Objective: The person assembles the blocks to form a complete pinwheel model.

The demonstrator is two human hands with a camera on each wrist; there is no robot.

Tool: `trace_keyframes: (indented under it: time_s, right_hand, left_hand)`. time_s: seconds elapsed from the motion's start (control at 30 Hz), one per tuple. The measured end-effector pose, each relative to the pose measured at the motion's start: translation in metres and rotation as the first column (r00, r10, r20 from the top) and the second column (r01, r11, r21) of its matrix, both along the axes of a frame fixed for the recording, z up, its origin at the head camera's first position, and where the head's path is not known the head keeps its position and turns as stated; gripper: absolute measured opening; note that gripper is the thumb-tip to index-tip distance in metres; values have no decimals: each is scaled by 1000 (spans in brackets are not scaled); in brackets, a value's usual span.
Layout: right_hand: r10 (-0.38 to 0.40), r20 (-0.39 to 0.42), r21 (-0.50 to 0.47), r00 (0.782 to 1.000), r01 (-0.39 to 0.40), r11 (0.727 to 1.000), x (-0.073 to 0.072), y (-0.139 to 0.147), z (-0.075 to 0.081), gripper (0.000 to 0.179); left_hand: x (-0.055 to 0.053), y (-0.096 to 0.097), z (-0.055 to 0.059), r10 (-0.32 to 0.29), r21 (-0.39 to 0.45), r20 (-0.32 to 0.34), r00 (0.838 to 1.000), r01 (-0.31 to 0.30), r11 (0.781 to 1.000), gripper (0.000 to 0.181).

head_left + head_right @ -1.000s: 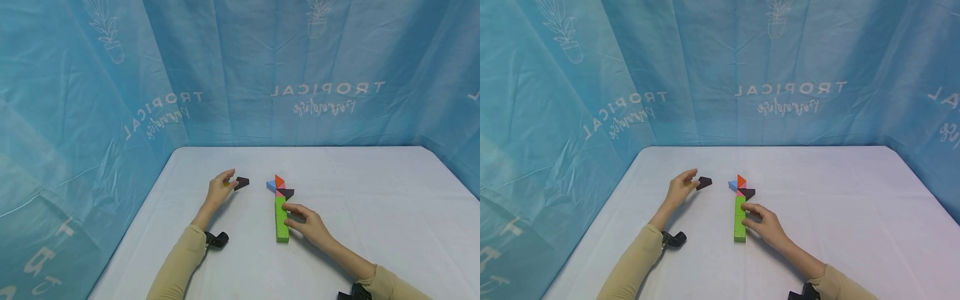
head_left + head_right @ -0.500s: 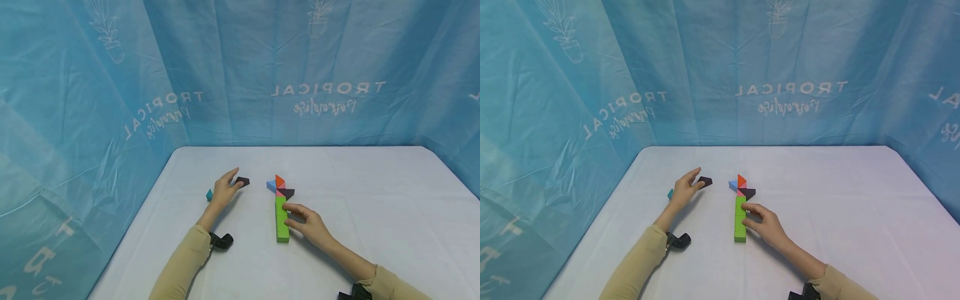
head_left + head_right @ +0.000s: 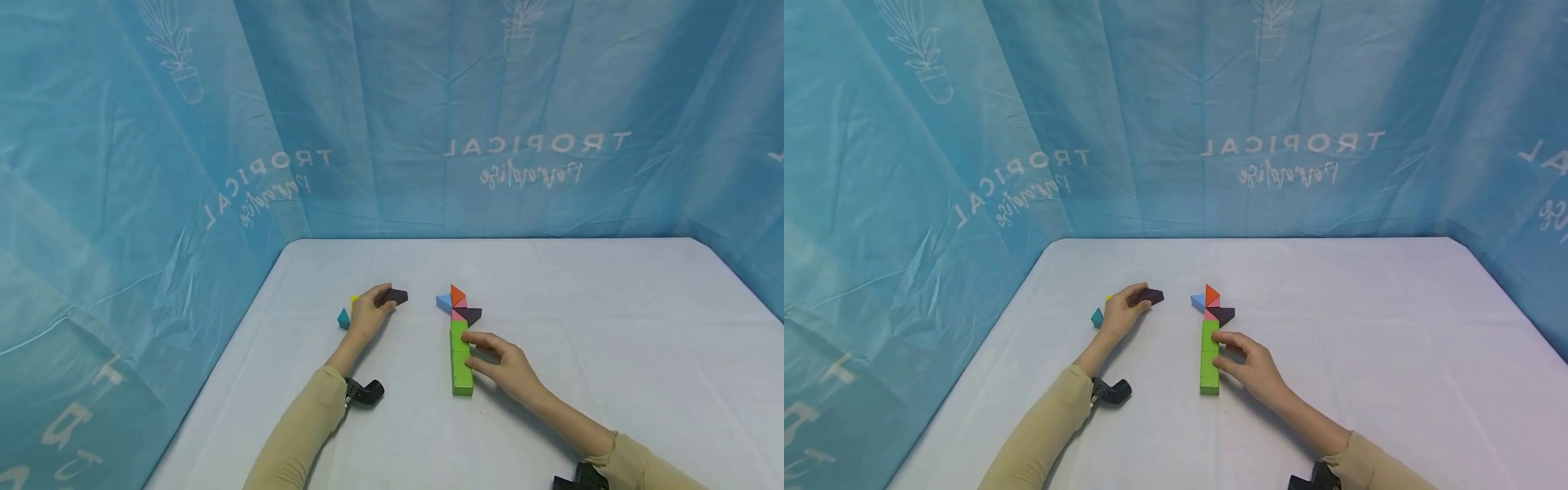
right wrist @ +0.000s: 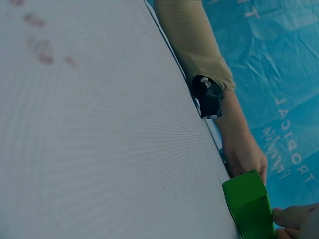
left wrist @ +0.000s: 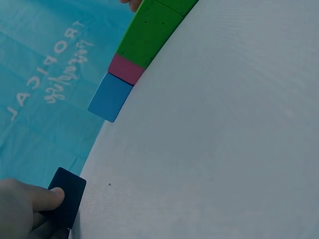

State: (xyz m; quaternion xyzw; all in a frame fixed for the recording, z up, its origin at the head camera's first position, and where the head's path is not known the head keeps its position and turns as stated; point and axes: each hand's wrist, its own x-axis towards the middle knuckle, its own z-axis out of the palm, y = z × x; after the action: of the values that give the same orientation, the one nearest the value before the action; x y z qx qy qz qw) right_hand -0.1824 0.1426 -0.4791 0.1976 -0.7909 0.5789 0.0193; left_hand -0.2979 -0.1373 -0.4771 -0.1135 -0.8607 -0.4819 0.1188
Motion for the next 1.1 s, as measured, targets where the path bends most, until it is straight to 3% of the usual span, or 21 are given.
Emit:
trace_keyframes:
  time_s: [0.2, 0.43, 0.67, 0.87, 1.1]
  right_hand:
    - [0, 6, -3, 1000, 0, 1000, 0, 0, 0, 44]
    - [-6, 12, -1, 1000, 6, 1000, -1, 0, 0, 44]
    - [4, 15, -10, 1000, -4, 1000, -1, 0, -1, 44]
    - [-2, 26, -8, 1000, 2, 1000, -1, 0, -1, 44]
    - [-5, 24, -2, 1000, 5, 1000, 0, 0, 1, 44]
  left_hand:
    - [1, 5, 6, -4, -6, -23, 1000, 4, 1000, 38]
    - [4, 25, 12, -142, -14, -59, 988, 141, 990, 36]
    - [7, 41, 8, -201, -30, -31, 979, 200, 979, 37]
    - [10, 43, 3, -220, -40, 9, 976, 220, 975, 37]
    - [10, 44, -1, -238, -48, 8, 971, 238, 970, 38]
